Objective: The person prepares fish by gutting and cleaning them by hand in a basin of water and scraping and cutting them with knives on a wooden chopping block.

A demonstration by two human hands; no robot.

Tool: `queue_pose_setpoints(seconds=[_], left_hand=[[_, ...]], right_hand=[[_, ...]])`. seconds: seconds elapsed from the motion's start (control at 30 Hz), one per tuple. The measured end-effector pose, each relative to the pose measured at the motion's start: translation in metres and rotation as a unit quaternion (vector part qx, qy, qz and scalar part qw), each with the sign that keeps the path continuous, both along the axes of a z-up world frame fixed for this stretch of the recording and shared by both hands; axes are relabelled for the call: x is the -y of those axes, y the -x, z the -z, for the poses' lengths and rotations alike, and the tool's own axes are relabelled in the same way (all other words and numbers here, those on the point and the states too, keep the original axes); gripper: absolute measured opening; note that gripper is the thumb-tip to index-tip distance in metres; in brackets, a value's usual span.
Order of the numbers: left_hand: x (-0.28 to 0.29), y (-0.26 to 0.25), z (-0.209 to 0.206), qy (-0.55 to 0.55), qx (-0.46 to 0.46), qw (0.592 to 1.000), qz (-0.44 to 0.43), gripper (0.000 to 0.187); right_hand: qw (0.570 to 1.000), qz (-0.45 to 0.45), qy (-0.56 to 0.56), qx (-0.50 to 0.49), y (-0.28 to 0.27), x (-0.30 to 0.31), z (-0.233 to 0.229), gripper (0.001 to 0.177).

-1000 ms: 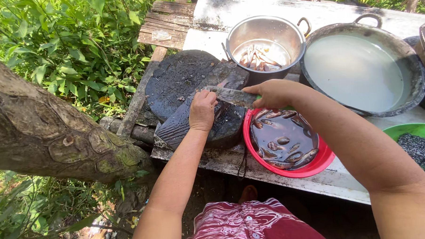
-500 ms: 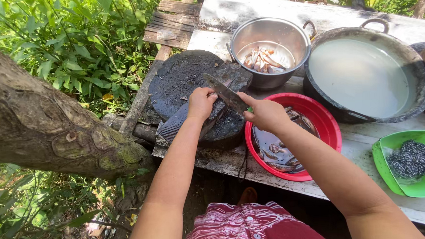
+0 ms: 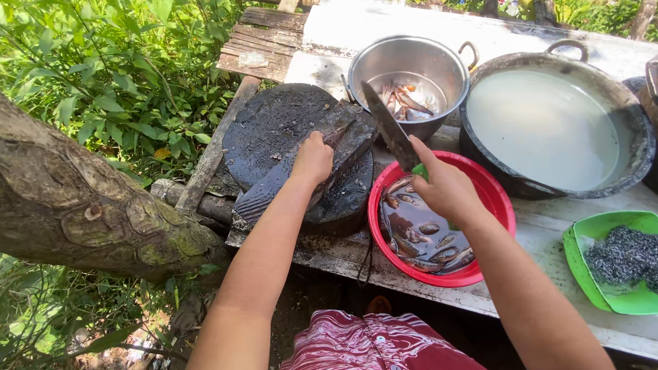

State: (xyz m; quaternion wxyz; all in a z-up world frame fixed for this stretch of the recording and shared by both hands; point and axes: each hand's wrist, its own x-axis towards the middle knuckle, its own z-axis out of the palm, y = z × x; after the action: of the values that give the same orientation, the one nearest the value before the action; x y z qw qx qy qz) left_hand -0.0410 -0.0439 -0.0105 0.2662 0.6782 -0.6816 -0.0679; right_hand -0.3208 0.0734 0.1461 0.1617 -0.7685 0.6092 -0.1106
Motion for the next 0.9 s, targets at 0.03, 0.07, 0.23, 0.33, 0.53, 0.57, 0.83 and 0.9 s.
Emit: queue_pose_setpoints(seconds=[0.03,0.07,0.23,0.33,0.53,0.57,0.83,0.9], left_hand=[[0.001,-0.003,-0.007,-0.065,-0.104,0.993,0.004,0.036],[-0.003,-0.005,-0.016,-0.128,-0.206,0.97,0.007,0.045],[-0.041,-0.029,-0.069,-0.141,-0.057,0.988,-0.015,0.049],[-0.047,-0.031,-0.076,-0.087,-0.033,0.995,0.027,0.036],[-0.044,-0.024,-0.062,-0.141,-0.159,0.977,0.012,0.036],[-0.04,-0.024,-0.06,-0.156,-0.182,0.971,-0.012,0.037],[-0.032,-0.031,-0.055,-0.137,-0.125,0.98,0.072,0.036],[-0.031,-0.031,-0.057,-0.193,-0.193,0.961,0.038,0.034]], right_hand=[[0.995,-0.011,0.03,0.097,0.0,-0.003,0.001,0.082],[0.995,-0.014,0.029,0.097,-0.001,-0.005,0.001,0.082],[0.912,0.054,-0.186,0.361,-0.029,-0.021,0.004,0.075],[0.9,0.063,-0.251,0.351,-0.044,-0.024,0.004,0.075],[0.919,-0.014,-0.267,0.291,-0.074,-0.001,0.014,0.077],[0.918,-0.014,-0.267,0.292,-0.074,0.0,0.016,0.077],[0.88,0.06,-0.274,0.384,-0.068,-0.009,0.035,0.078],[0.871,0.073,-0.284,0.395,-0.072,-0.007,0.04,0.078]])
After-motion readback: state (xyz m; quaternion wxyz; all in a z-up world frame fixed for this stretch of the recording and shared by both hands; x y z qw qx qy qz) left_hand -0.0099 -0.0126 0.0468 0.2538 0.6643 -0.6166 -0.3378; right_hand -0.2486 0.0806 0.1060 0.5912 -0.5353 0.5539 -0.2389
